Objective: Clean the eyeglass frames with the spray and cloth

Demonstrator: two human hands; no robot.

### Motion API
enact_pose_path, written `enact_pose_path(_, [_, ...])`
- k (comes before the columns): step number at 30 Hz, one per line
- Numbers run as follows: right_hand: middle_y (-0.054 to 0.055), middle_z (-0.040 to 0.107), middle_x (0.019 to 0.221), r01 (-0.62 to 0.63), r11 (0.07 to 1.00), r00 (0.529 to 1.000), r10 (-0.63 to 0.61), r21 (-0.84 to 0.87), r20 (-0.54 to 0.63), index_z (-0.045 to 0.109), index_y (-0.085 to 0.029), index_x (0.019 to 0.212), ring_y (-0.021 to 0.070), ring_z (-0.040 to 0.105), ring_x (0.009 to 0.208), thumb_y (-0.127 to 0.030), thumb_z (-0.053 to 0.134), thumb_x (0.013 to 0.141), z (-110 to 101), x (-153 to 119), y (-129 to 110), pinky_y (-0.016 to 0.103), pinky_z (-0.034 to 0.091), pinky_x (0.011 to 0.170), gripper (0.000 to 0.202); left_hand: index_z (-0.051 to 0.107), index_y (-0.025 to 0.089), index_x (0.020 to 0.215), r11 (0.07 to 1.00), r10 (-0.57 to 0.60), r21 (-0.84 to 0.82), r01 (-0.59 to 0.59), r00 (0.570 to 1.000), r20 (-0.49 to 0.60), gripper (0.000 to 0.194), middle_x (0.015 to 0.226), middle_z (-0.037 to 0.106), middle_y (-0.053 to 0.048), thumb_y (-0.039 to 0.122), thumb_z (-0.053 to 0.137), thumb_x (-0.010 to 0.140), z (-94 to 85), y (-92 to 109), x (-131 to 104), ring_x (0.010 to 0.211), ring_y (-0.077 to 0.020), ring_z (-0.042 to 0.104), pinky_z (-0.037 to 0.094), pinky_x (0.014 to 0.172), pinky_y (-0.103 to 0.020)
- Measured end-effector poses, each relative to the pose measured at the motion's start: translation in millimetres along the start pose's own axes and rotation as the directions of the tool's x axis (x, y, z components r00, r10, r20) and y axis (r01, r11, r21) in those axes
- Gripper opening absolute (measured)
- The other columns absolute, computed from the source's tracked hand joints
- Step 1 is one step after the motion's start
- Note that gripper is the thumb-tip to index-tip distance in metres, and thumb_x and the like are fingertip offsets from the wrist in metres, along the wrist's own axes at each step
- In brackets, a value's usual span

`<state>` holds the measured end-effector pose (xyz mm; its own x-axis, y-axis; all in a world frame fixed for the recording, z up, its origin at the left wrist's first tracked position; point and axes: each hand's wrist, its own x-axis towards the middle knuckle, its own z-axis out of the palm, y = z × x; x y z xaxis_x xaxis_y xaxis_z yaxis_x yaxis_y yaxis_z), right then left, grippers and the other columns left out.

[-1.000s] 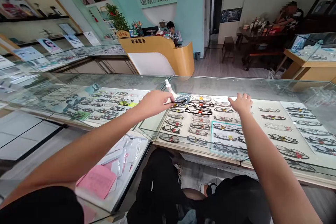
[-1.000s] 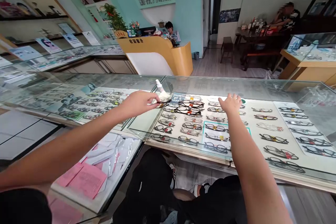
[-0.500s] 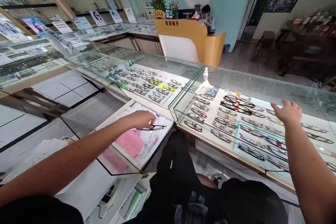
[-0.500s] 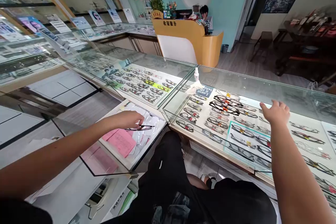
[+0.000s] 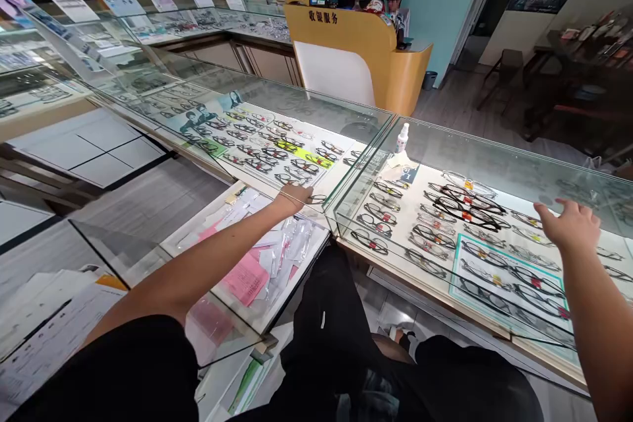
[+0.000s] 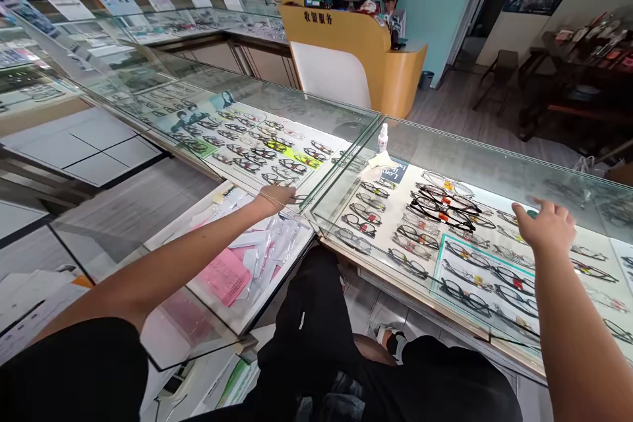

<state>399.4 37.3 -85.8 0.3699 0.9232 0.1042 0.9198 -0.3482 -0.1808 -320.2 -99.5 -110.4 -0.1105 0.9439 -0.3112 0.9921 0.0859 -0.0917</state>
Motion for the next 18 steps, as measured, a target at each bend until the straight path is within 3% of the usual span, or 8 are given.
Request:
enact_pose_path(5, [0.031, 0.045, 0.163, -0.025, 1.0, 0.999, 0.025, 0.005, -0.027, 0.053, -0.019, 0.162, 0.0486, 0.037, 0.155, -0.083, 0.022, 0.096, -0.9, -2.1, -0.8, 0.061, 0.037, 0.12, 0.098, 0.066, 0.021, 0.124, 0.999, 0.02, -0.026, -0.022, 0.997, -0.073, 0.034, 0.117, 0.079, -0.02, 0.043, 0.044, 0.111, 2.2, 9.9, 46.8, 0.113, -0.0329, 0.074, 0.048, 0.094, -0.038])
enact_pose_path(13, [0.027, 0.046, 0.164, -0.075, 0.996, 0.997, 0.074, -0.044, -0.023, 0.05, -0.022, 0.162, 0.0479, 0.038, 0.155, -0.084, 0.023, 0.095, -8.6, -10.0, -8.1, 0.06, 0.037, 0.123, 0.096, 0.069, 0.018, 0.118, 0.996, 0.04, -0.077, -0.048, 0.994, -0.098, 0.025, 0.116, 0.079, -0.021, 0.03, 0.05, 0.106, -8.4, 42.0, 124.8, 0.115, -0.0333, 0.073, 0.048, 0.094, -0.038])
enact_pose_path(18, [0.026, 0.039, 0.17, -0.088, 0.995, 0.996, 0.088, -0.045, 0.005, 0.043, -0.021, 0.168, 0.0469, 0.033, 0.159, -0.081, 0.021, 0.098, -9.5, -12.8, -9.2, 0.062, 0.032, 0.126, 0.094, 0.07, 0.014, 0.128, 0.989, 0.061, -0.133, -0.073, 0.994, -0.089, 0.028, 0.121, 0.077, -0.022, 0.024, 0.053, 0.107, -20.1, 64.7, 156.1, 0.122, -0.0361, 0.072, 0.054, 0.101, -0.048])
